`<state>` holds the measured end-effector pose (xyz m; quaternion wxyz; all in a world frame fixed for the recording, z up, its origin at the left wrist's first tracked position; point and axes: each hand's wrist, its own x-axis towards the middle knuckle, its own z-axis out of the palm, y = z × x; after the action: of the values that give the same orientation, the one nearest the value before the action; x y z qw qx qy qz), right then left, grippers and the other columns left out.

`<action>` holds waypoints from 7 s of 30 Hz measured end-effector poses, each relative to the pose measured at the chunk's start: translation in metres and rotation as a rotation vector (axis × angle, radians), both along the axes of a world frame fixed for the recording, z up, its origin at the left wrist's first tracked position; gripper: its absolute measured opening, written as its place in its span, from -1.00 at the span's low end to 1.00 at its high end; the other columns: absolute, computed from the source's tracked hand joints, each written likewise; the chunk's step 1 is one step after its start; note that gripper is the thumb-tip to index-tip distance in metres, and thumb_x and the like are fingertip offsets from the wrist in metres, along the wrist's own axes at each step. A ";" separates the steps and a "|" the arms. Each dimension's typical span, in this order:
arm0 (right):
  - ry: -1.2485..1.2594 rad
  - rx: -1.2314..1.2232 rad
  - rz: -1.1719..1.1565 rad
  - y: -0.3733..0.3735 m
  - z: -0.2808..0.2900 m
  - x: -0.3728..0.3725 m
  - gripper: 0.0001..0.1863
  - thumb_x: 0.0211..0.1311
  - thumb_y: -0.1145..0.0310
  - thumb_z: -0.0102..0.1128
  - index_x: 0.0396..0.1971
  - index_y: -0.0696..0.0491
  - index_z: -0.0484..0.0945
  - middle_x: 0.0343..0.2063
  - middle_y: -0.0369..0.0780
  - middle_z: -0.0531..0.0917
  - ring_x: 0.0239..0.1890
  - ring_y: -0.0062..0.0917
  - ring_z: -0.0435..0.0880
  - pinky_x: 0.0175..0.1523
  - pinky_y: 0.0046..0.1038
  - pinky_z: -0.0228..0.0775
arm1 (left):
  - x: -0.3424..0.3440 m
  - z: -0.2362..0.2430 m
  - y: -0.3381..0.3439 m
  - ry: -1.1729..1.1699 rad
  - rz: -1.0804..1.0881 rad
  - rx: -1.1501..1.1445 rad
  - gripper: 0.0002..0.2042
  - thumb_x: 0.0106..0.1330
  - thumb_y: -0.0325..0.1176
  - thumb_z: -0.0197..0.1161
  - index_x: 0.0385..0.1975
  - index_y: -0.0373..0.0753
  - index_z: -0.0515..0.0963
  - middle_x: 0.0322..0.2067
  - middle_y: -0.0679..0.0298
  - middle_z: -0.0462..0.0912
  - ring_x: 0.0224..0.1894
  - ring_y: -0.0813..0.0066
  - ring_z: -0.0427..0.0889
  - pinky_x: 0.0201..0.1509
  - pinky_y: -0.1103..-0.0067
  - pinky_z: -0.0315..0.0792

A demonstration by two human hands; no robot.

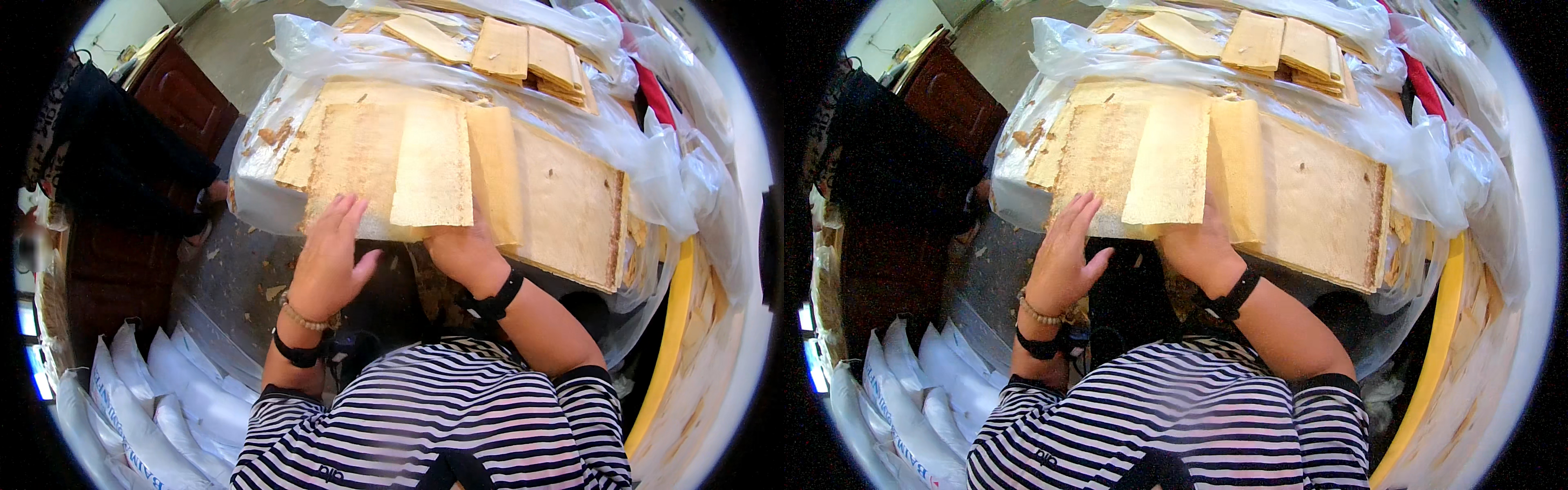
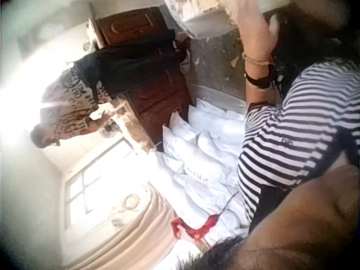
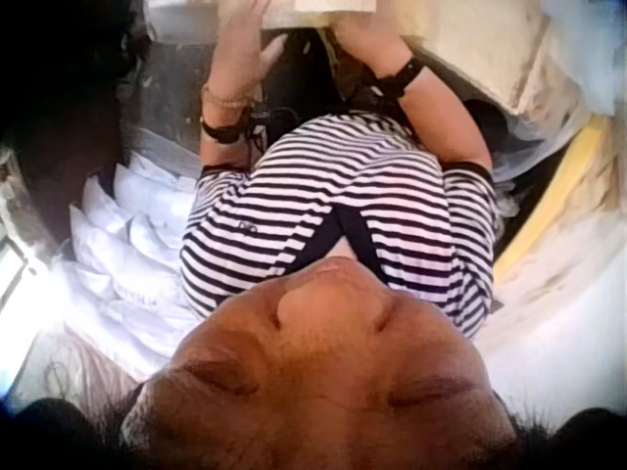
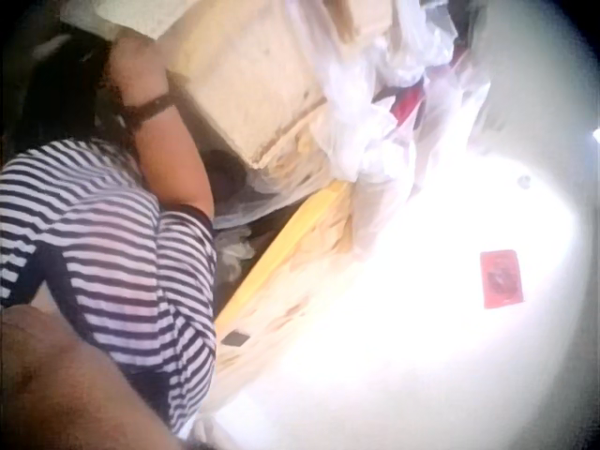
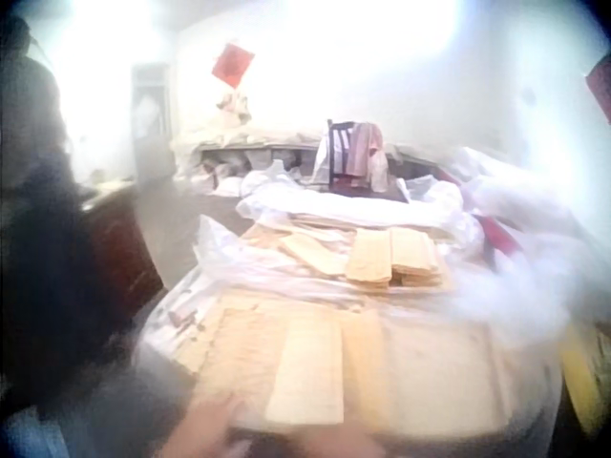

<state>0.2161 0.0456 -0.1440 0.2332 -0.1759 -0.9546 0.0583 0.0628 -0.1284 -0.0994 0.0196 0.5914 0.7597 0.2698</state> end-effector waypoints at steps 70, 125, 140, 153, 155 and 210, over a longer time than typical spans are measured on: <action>0.055 0.096 -0.241 0.053 0.024 0.220 -0.64 0.11 0.53 0.12 -0.16 -0.15 0.75 0.06 -0.24 0.65 0.16 -0.27 0.58 0.24 -0.29 0.43 | 0.034 -0.001 0.078 0.287 -0.466 -0.061 -0.47 0.18 -0.55 0.21 0.21 -0.01 0.50 0.29 0.23 0.47 0.35 0.19 0.40 0.37 0.29 0.30; 0.381 -0.863 -0.255 0.066 0.022 0.229 -0.82 0.27 0.34 0.34 -0.24 0.12 0.72 -0.40 -0.23 0.77 -0.32 -0.57 0.70 -0.11 -0.48 0.51 | 0.040 0.041 0.164 -0.147 -0.788 -0.594 -0.74 0.34 -0.39 0.21 -0.01 -0.26 0.62 -0.31 0.02 0.72 -0.26 0.15 0.69 -0.10 0.36 0.55; 0.180 -0.688 -0.606 0.112 0.014 0.198 -0.52 0.21 0.07 0.31 -0.28 0.29 0.68 -0.44 0.11 0.69 -0.34 -0.07 0.71 -0.19 -0.21 0.51 | 0.069 -0.036 0.161 -0.028 0.108 0.128 -0.63 0.38 -0.25 0.25 0.10 -0.29 0.50 -0.15 0.11 0.64 -0.13 0.27 0.58 0.01 0.36 0.47; -0.113 0.220 -0.312 0.085 0.023 0.162 -0.42 0.26 0.13 0.22 0.25 0.01 0.43 0.31 -0.14 0.39 0.38 -0.25 0.31 0.41 -0.18 0.13 | 0.126 -0.038 0.169 0.360 -0.462 -0.132 -0.15 0.28 0.35 0.06 0.45 -0.10 0.19 0.48 0.12 0.12 0.54 0.05 0.00 0.55 0.10 -0.13; -0.151 -0.042 -0.239 0.074 0.015 0.161 -0.36 0.27 0.05 0.20 0.29 0.02 0.39 0.34 -0.15 0.37 0.44 -0.24 0.22 0.49 -0.12 -0.03 | 0.119 -0.038 0.169 0.371 -0.456 -0.145 -0.18 0.29 0.30 0.09 0.44 -0.12 0.21 0.48 0.11 0.12 0.53 0.05 0.00 0.54 0.10 -0.11; 0.551 -1.295 -0.789 0.092 0.037 0.335 -0.53 0.32 -0.02 0.22 -0.10 0.13 0.61 -0.39 -0.33 0.67 -0.43 -0.69 0.64 -0.37 -0.64 0.43 | 0.254 -0.016 0.223 0.228 -0.753 -0.101 -0.41 0.25 -0.11 0.36 0.23 -0.23 0.41 0.31 0.09 0.40 0.39 0.05 0.31 0.37 0.25 0.27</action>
<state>0.5508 0.1380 -0.1073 0.3152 -0.5794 -0.5071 0.5547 0.3173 0.0944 -0.1156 0.0618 0.8532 0.4991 0.1386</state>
